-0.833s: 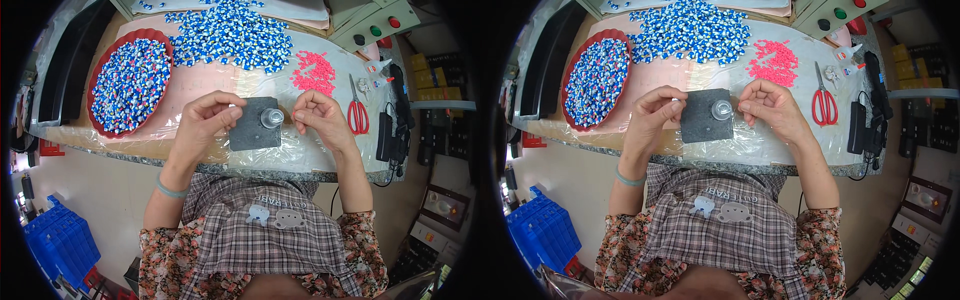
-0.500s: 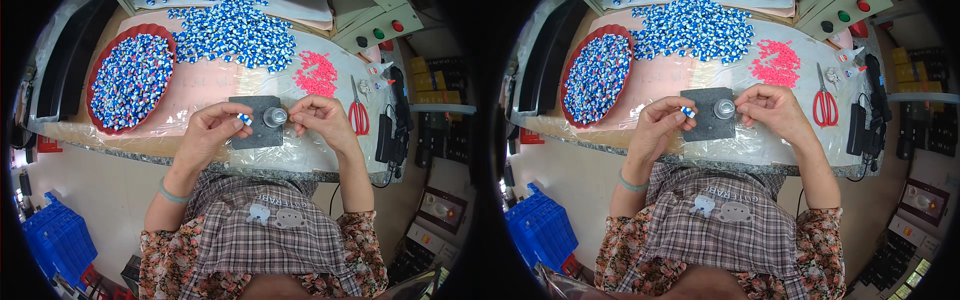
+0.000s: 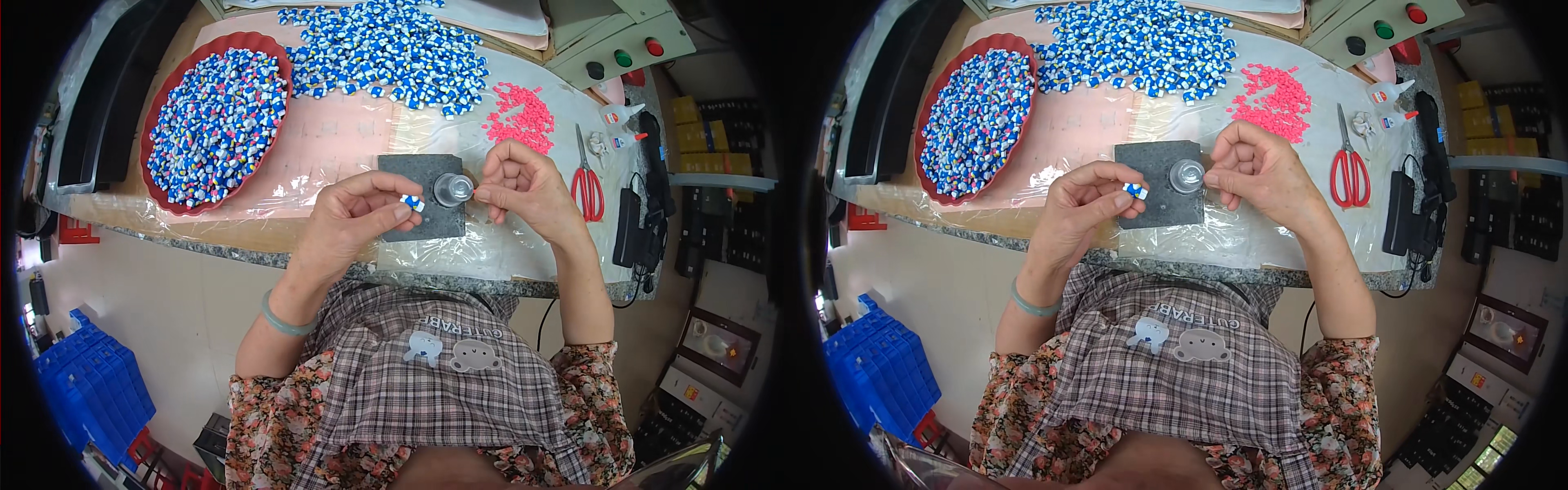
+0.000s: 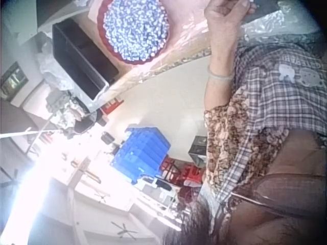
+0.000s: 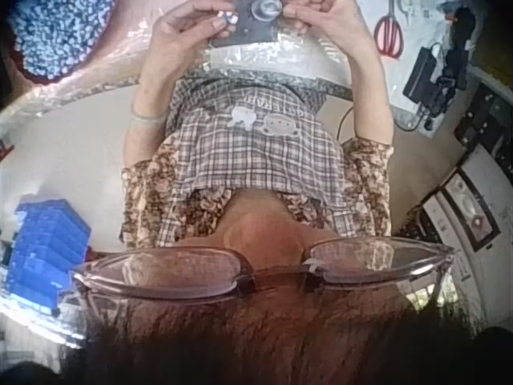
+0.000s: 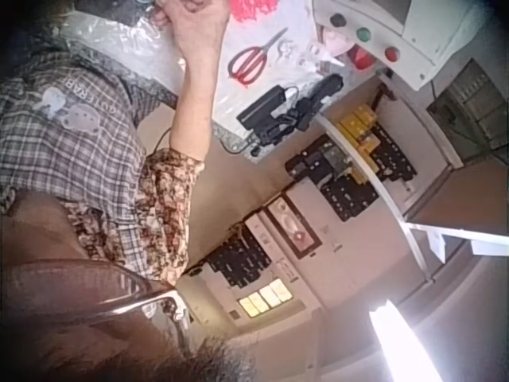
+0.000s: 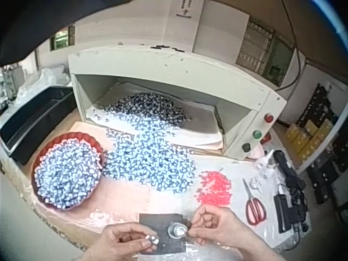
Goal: Applying adhesive to small plastic toy components for assembly at a workbench.
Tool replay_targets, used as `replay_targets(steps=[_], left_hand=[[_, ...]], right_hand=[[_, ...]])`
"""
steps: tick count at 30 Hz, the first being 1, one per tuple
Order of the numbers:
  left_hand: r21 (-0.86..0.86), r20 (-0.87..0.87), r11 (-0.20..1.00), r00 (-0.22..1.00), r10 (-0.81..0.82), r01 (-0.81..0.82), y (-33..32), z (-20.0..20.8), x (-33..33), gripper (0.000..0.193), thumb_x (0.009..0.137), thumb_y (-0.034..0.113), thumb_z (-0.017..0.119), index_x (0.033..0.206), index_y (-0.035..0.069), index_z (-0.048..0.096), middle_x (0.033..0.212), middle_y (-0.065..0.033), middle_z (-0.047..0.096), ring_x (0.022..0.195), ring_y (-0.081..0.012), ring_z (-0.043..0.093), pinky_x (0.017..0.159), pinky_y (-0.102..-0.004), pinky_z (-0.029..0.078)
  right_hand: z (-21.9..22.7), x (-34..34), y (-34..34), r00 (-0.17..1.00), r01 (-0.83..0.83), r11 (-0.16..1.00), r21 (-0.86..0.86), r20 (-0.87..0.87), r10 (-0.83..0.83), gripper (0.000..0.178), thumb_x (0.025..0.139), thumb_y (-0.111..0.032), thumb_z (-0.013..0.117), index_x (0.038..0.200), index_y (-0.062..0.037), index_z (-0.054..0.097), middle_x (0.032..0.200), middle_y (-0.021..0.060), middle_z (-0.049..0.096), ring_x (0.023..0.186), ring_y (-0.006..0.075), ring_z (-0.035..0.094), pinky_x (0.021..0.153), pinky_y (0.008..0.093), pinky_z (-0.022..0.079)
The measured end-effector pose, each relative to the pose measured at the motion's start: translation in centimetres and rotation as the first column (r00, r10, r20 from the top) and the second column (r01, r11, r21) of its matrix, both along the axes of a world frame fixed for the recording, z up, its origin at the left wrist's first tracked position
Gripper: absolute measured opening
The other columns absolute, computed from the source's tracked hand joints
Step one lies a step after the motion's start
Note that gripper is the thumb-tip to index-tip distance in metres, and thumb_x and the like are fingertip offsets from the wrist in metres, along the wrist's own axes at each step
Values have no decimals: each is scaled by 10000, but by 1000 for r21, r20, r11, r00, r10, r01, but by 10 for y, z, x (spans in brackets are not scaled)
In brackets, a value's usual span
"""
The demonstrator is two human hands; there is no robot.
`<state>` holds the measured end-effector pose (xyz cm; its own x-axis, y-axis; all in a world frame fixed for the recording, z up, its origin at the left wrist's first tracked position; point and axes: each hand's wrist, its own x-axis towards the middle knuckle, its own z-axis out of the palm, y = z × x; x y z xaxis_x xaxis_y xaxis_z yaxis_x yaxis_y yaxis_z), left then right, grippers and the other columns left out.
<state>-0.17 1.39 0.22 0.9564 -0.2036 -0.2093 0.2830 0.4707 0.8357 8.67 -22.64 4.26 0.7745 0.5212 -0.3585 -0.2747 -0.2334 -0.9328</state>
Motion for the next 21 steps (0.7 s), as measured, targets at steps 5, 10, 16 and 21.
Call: replay_targets(steps=[5,10,16,21], left_hand=[[-34,0,999,1000,-7,7,-2,2,-1,214,886,-6,630,1099,-27,635,951,-85,690,870,-129,666,798,-240,542],[-11,6,1000,1000,-12,12,-5,0,0,222,882,-8,638,1103,-24,635,943,-81,687,868,-117,658,798,-236,537],[17,31,1000,999,-7,6,-16,1,1,230,873,-16,650,1102,-23,627,945,-70,682,868,-109,652,794,-225,534],[19,56,1000,998,-4,3,-29,4,1,224,871,-26,649,1093,-27,616,960,-66,672,882,-105,645,799,-219,533]], right_hand=[[0,0,2,1000,-20,999,-26,14,20,201,823,1,714,893,-55,534,702,6,611,555,54,576,487,190,468],[2,-1,2,1000,-19,999,-32,21,20,209,821,1,716,890,-54,527,707,11,611,557,57,577,487,190,467],[12,-7,4,1000,-2,999,36,30,1,220,818,13,710,896,-55,516,725,29,619,563,68,584,491,191,469],[19,-19,10,1000,4,994,108,10,-5,234,810,25,708,908,-50,509,743,47,623,568,80,589,501,199,473]])
